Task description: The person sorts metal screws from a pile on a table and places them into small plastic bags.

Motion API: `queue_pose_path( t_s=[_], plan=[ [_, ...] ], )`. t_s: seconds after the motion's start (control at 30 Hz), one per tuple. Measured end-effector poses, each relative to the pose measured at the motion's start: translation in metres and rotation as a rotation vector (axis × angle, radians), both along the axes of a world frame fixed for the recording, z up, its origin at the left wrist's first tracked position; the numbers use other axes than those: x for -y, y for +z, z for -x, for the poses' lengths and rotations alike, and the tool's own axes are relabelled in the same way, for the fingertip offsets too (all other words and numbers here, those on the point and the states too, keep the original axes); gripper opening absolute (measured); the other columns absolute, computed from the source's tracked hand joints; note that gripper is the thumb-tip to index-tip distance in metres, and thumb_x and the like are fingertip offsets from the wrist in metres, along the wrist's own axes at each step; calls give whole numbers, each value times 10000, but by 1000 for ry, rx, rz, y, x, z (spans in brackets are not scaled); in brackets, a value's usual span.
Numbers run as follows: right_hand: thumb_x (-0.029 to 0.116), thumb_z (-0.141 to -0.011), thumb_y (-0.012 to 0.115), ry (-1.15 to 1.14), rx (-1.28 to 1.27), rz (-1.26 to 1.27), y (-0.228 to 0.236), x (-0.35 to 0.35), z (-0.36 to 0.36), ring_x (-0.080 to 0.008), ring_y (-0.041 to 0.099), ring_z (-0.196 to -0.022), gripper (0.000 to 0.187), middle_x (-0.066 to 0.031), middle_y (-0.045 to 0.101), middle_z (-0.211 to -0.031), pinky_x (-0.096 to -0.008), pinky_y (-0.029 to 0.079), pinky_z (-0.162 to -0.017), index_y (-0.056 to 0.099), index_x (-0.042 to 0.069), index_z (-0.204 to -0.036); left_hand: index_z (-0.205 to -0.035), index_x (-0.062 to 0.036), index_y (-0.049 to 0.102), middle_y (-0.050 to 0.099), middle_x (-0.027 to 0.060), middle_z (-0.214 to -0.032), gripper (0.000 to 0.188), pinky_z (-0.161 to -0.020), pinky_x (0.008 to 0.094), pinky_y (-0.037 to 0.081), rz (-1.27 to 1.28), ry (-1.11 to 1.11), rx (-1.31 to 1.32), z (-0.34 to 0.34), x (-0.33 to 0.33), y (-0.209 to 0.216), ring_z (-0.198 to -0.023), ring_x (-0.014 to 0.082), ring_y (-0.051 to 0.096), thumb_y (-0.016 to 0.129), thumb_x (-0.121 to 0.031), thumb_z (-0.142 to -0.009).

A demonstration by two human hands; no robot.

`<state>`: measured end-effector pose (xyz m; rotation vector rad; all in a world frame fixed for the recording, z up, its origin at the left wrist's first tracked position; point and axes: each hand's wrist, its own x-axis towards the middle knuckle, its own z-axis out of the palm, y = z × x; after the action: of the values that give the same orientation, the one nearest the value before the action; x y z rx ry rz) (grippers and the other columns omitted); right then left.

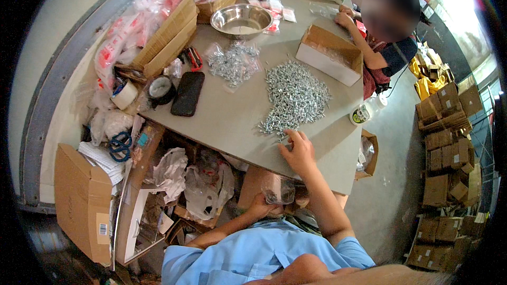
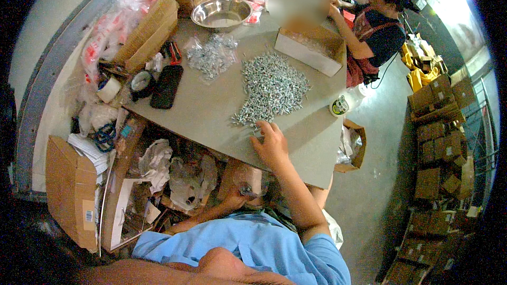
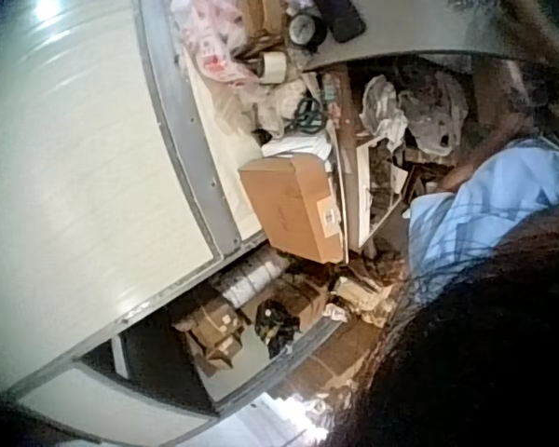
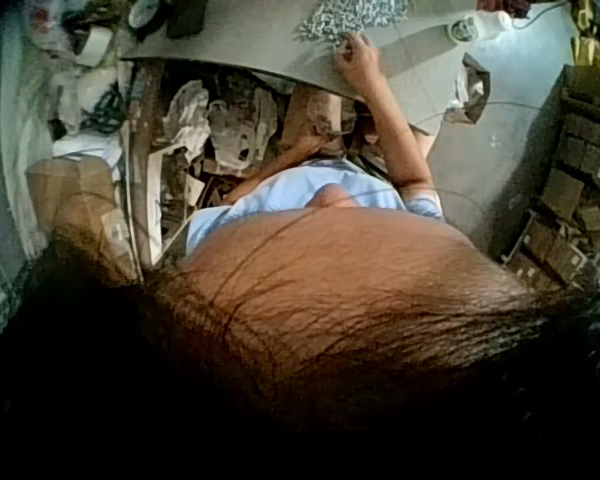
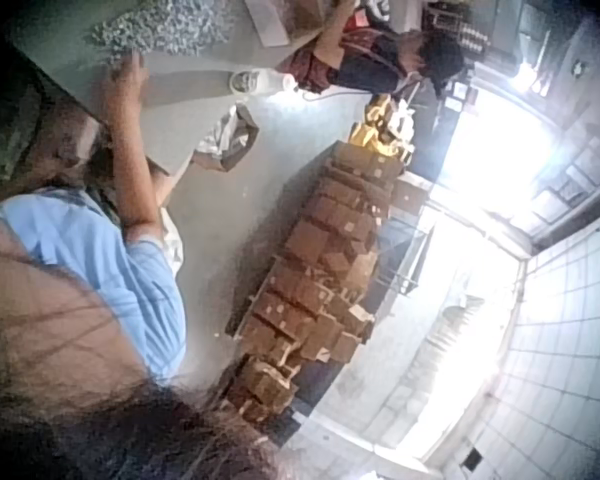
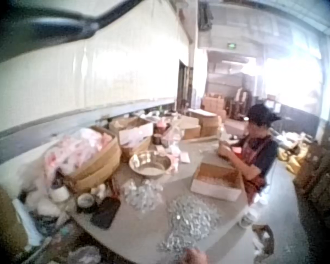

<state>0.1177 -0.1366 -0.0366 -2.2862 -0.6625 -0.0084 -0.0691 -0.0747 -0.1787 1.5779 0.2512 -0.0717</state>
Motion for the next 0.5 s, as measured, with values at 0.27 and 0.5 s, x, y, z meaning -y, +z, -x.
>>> queue_pose_path(
  t_s=[0.27,0.5],
  plan=[
    [168,-757,672,2,246,46,-21,-11,-1,-333,598,-767,176,-132,596,-860,-409,494,-680,630,74,-900,-880,-12,608,629,71,-773,223,-662,321,472,96,19,-16,4,-1,-9,-722,153,580,734,-150,-758],
    [185,-764,660,41,188,92,-16,10,21,-338,601,-750,144,-131,597,-835,-435,501,-647,623,85,-861,-862,-3,604,627,96,-799,236,-678,336,469,227,72,53,6,10,-60,-754,186,591,737,-148,-731]
  ],
)
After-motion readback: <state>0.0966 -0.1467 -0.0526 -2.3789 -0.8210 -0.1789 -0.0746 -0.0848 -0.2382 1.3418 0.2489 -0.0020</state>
